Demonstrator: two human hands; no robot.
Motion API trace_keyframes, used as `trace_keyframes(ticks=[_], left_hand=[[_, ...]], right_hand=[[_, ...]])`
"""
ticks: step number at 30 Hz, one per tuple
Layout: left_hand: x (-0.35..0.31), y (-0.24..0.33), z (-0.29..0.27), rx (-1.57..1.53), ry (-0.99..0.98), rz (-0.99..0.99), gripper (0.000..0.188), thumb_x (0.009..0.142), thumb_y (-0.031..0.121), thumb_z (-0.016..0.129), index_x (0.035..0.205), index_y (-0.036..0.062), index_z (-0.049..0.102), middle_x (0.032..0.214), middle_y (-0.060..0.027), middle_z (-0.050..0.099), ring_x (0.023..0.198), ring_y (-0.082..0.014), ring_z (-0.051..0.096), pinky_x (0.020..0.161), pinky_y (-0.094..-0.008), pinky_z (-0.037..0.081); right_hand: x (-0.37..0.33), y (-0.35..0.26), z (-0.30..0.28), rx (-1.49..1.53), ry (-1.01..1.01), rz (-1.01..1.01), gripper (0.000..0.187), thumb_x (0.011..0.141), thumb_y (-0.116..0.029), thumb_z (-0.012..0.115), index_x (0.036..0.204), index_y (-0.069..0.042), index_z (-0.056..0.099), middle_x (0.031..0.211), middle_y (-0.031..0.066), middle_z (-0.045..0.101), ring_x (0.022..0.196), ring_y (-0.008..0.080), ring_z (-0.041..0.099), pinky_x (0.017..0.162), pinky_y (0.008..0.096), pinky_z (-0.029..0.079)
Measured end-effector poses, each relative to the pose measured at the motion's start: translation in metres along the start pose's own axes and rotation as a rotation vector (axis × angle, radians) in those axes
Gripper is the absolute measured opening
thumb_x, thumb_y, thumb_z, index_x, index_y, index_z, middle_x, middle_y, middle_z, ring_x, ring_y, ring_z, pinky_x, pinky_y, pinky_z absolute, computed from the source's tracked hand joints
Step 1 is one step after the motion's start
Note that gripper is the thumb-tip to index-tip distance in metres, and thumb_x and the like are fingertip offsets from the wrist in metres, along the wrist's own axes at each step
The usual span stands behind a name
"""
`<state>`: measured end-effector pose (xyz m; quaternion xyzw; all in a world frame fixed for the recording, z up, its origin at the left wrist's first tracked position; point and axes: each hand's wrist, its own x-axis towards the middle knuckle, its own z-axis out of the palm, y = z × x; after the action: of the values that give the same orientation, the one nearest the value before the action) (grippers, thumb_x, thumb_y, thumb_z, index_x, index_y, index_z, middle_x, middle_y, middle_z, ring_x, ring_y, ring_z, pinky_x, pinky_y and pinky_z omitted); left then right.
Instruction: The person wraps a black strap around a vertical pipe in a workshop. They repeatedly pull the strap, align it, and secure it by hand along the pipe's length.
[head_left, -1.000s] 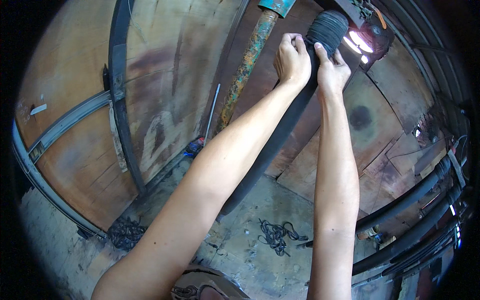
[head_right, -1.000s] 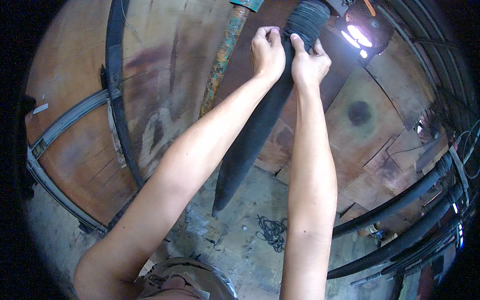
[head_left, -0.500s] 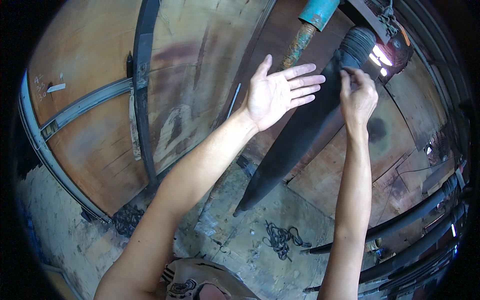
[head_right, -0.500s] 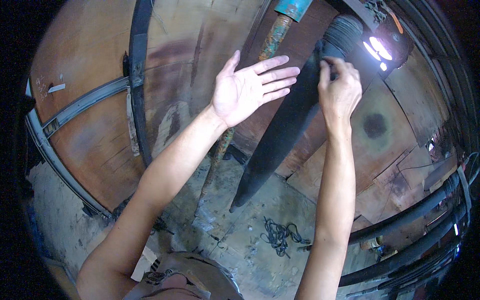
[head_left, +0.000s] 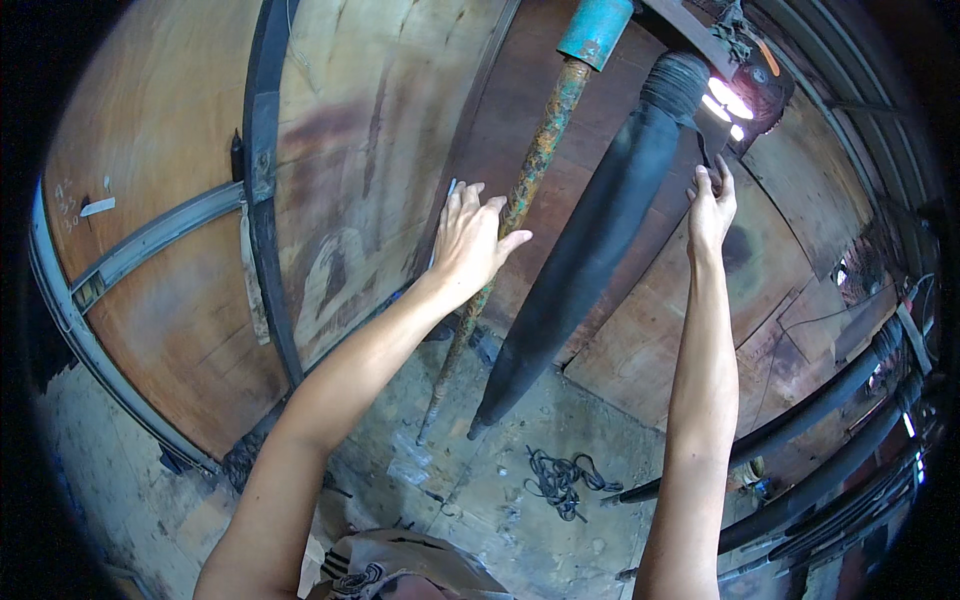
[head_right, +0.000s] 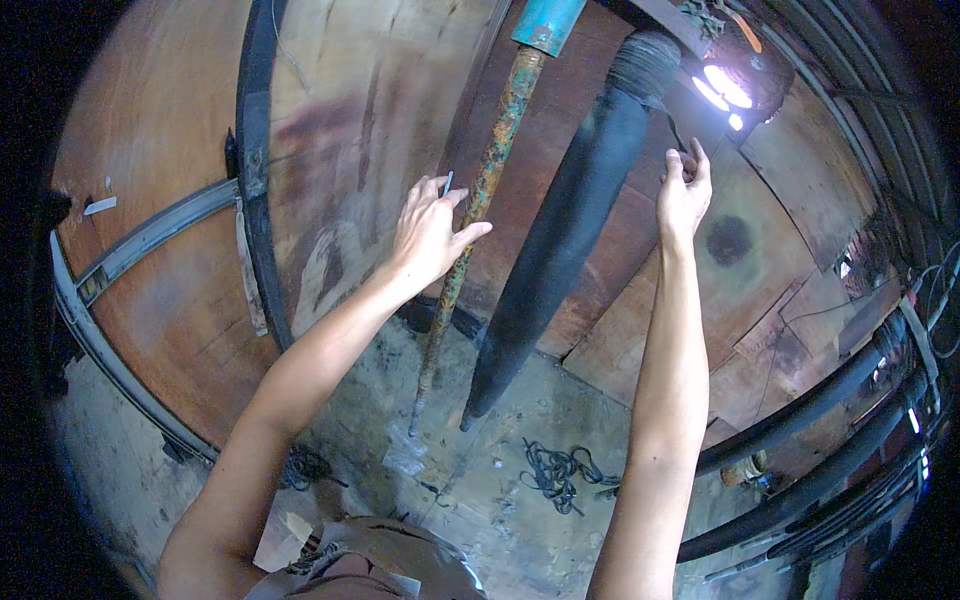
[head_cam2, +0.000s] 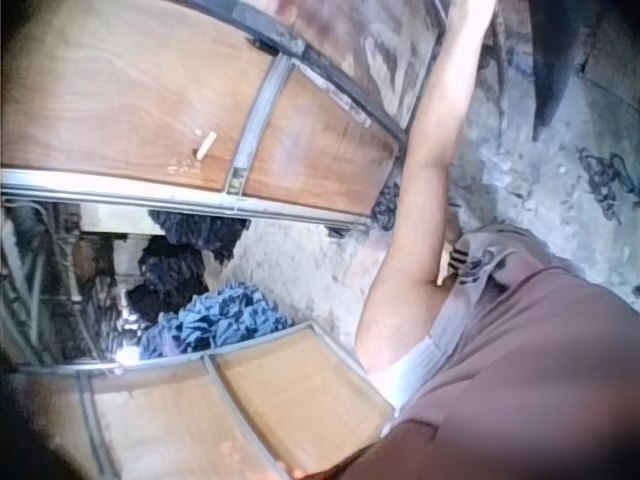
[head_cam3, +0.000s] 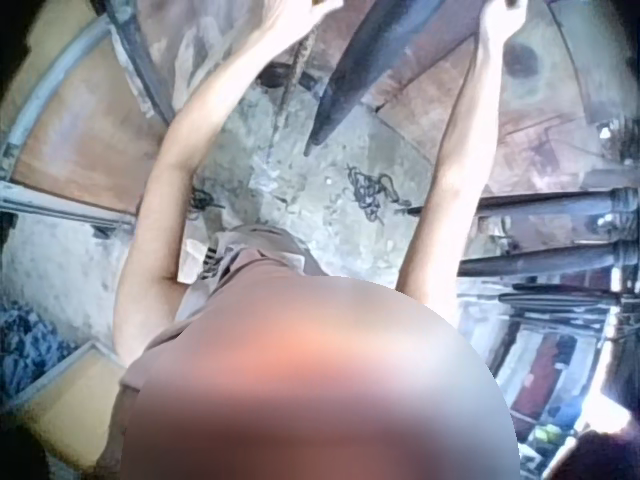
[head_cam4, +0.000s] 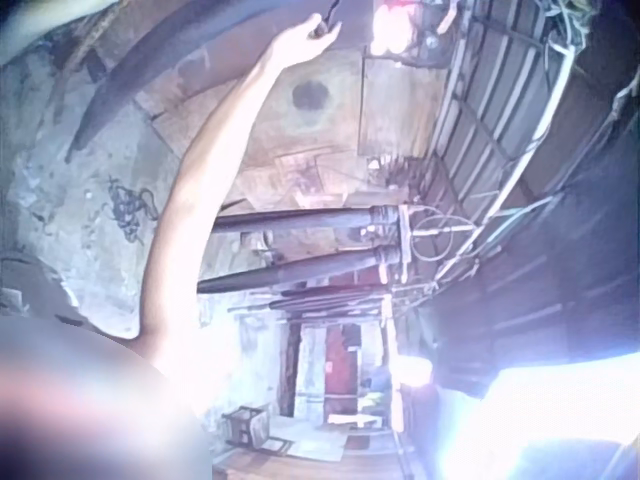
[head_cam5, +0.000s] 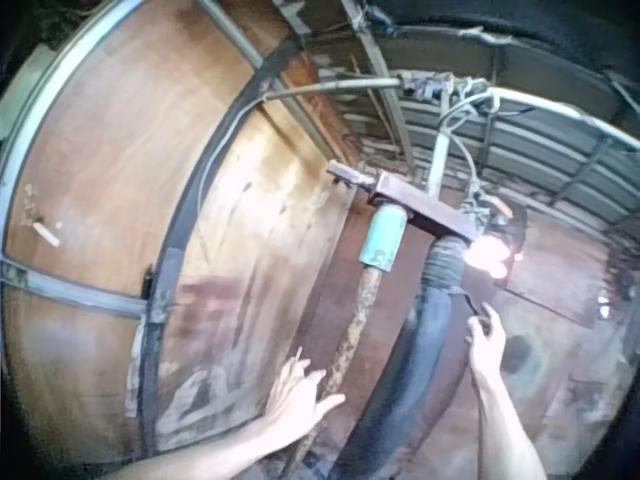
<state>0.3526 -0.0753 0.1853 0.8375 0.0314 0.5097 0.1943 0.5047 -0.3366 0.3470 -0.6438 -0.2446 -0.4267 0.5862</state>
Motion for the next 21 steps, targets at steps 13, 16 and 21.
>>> trace_keyframes(ticks=[13,16,21], left_hand=[[0.031,-0.043,0.034,-0.493,-0.237,-0.188,0.052,0.082,0.024,0.084,0.123,0.0001,0.064,0.11,-0.0174,0.072,0.105,-0.03,0.068,0.093,-0.0421,0.052],[0.044,-0.06,0.035,-0.559,-0.325,-0.118,0.055,0.082,0.023,0.085,0.122,-0.005,0.061,0.112,-0.0205,0.071,0.104,-0.0243,0.067,0.091,-0.0418,0.052],[0.059,-0.086,0.033,-0.718,-0.454,-0.121,0.055,0.081,0.023,0.087,0.123,-0.0009,0.061,0.107,-0.0058,0.066,0.11,-0.0154,0.059,0.098,-0.0363,0.045]], right_hand=[[-0.054,-0.077,0.009,-0.431,-0.577,-0.45,0.025,0.094,-0.026,0.068,0.101,-0.002,0.074,0.086,0.0203,0.072,0.08,0.0292,0.071,0.077,0.0368,0.054],[-0.05,-0.075,0.008,-0.358,-0.358,-0.416,0.024,0.094,-0.025,0.068,0.101,-0.004,0.075,0.085,0.019,0.072,0.078,0.0269,0.071,0.076,0.036,0.054],[-0.029,-0.047,-0.009,-0.313,-0.188,-0.16,0.035,0.097,-0.025,0.066,0.126,-0.006,0.067,0.1,0.0062,0.068,0.085,0.0125,0.064,0.07,0.0275,0.055]])
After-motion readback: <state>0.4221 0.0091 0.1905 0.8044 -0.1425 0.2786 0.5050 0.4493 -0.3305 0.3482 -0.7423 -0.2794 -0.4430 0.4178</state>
